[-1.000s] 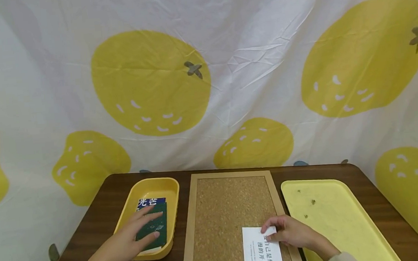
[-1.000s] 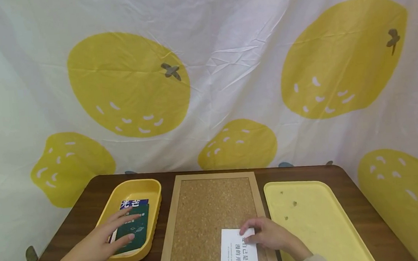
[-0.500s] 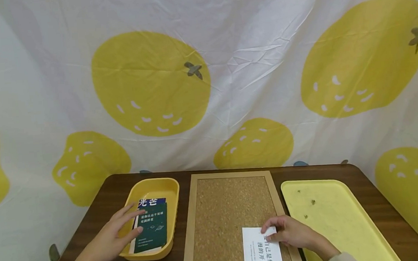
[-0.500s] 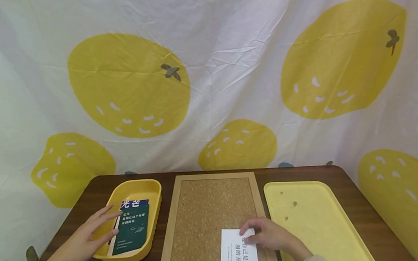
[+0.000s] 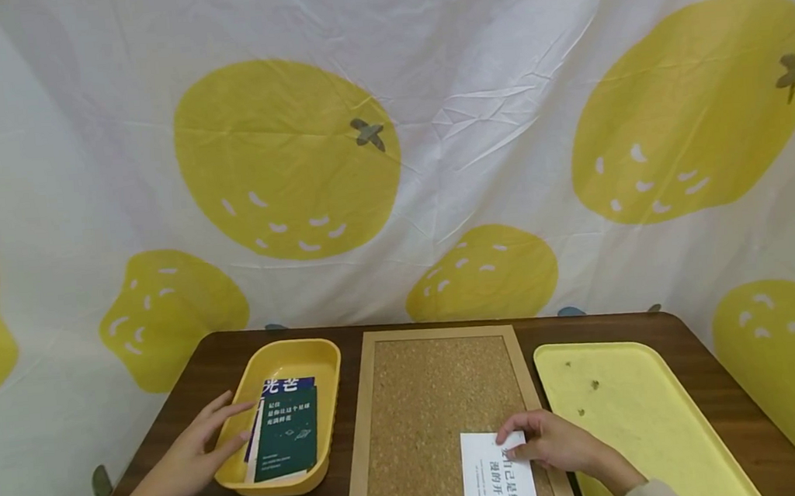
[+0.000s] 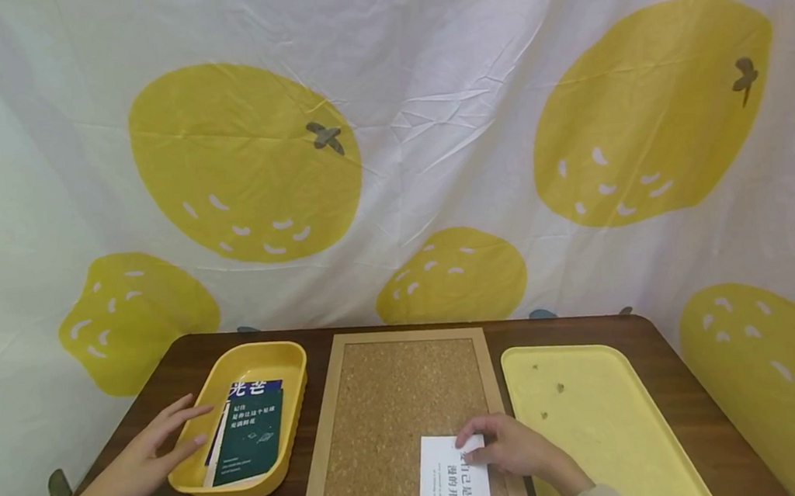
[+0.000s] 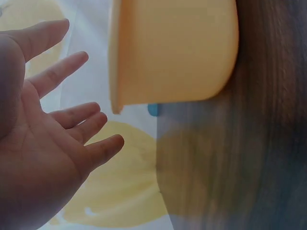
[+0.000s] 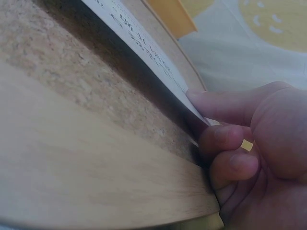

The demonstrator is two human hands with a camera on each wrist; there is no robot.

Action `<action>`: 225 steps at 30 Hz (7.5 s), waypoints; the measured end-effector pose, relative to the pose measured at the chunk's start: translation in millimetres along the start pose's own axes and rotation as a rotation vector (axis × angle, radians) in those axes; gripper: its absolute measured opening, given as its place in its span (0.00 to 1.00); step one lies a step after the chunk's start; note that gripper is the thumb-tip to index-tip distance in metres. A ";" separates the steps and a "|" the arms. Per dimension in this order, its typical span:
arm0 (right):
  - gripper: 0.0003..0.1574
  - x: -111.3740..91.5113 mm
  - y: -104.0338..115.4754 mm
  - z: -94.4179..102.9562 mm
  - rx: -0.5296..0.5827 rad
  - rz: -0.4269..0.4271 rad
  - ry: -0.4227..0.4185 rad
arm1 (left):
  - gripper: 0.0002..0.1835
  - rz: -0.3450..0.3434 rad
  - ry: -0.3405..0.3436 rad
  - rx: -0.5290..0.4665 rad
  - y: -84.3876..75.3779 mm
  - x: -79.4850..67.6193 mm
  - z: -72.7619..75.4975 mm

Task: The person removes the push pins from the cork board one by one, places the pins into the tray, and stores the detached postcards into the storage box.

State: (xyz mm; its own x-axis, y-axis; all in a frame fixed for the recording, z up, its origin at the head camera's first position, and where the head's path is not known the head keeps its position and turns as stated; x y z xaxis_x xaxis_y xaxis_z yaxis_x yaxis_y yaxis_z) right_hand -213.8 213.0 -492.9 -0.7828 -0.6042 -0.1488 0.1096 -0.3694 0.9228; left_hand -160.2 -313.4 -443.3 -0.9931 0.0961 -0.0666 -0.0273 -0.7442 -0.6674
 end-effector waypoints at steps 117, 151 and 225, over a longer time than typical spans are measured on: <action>0.15 1.5 12.3 6.7 0.066 -0.020 -0.117 | 0.48 0.294 0.196 -0.143 46.3 7.9 -18.2; 0.13 79.6 82.0 -15.5 0.045 0.089 -0.104 | 0.48 0.289 0.189 -0.171 45.6 8.4 -19.1; 0.07 194.4 123.8 -129.0 0.027 0.120 -0.364 | 0.48 0.321 0.155 -0.136 48.0 9.0 -21.4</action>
State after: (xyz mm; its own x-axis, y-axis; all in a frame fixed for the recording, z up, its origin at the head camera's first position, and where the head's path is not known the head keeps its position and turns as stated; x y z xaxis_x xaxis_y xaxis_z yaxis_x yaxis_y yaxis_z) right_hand -273.4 -41.3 -453.4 -0.9323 -0.3497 0.0920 0.2009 -0.2895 0.9359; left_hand -168.0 -334.1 -491.8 -0.9193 -0.0211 -0.3930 0.3083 -0.6592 -0.6859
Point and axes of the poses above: each hand's wrist, its own x-axis towards the middle knuckle, its own z-axis out of the back of the hand, y = z × x, the point moved 1 cm from there along x, towards the middle knuckle, and after that the axes turned 1 degree about z, right-handed, at the moved point
